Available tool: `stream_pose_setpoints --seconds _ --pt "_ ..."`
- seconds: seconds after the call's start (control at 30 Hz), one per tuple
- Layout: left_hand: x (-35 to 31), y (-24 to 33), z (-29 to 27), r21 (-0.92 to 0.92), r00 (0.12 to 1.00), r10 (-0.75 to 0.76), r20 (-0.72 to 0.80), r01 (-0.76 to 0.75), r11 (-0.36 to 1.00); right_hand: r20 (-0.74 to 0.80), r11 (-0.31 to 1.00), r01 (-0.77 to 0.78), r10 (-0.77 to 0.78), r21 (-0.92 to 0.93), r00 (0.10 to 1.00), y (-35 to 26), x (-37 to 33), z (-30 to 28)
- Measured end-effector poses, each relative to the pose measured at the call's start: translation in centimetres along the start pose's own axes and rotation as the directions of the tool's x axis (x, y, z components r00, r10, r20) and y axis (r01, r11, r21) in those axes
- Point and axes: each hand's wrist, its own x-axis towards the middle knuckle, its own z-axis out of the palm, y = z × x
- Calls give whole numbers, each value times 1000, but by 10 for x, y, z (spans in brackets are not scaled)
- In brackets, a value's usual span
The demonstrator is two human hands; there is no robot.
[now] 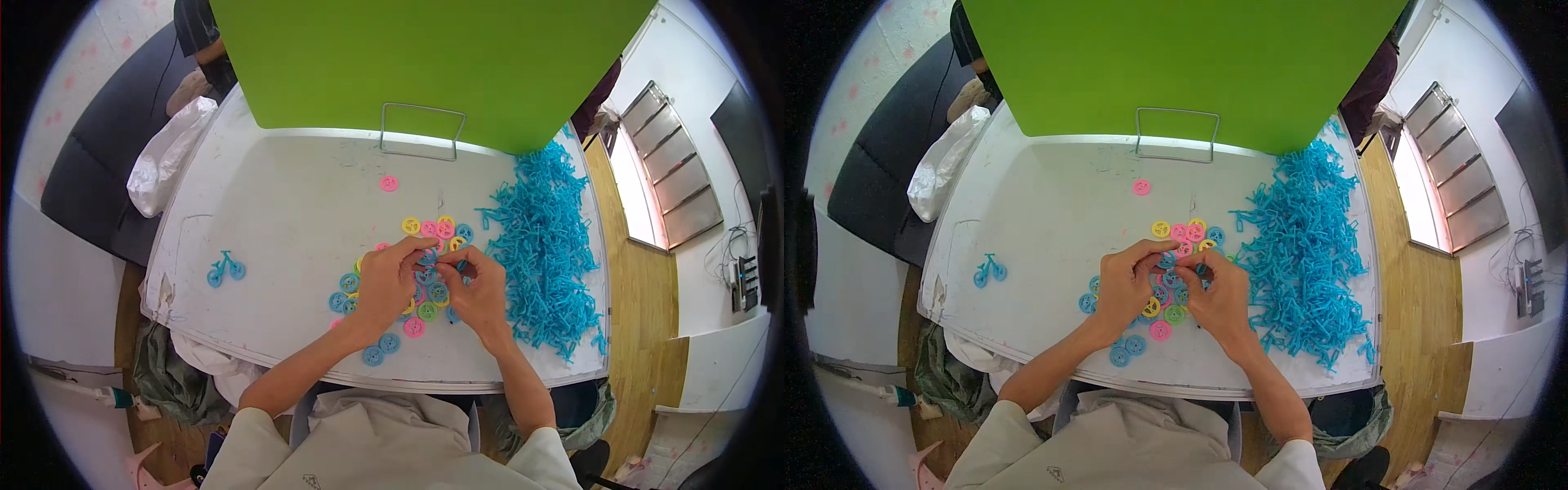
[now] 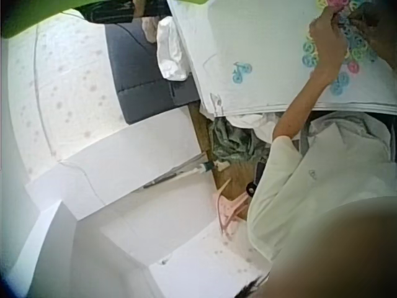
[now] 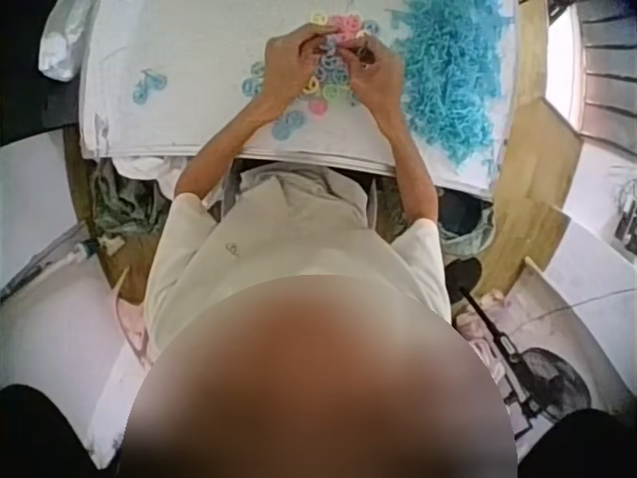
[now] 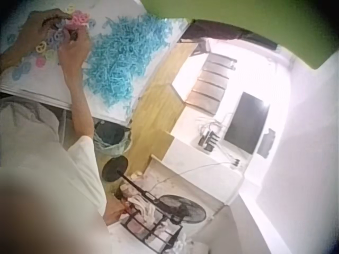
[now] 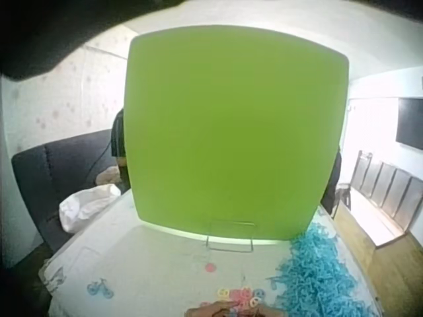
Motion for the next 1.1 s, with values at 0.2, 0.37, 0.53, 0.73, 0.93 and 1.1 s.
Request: stream_pose_setpoints --seconds 0.2,0.37,0.53,0.73,0.93,1.1 --pt "2 4 1 -6 1000 19 -18 -19 1000 18 998 -31 30 61 999 4 1 -1" --pt "0 -2 4 -77 1000 19 -23 -21 997 53 938 -160 151 309 987 4 3 0" --pt "0 2 3 -92 997 -81 13 82 992 -48 982 -129 136 135 990 -3 2 2" --pt "4 4 1 -407 983 -154 104 184 895 -155 963 242 -258 -117 954 -5 4 4" --pt "2 -2 0 -434 991 -95 97 128 892 -70 962 258 -264 -87 962 -5 5 -6" --pt "5 3 -5 -432 973 -167 158 220 874 -212 978 171 -143 120 967 -10 8 -4"
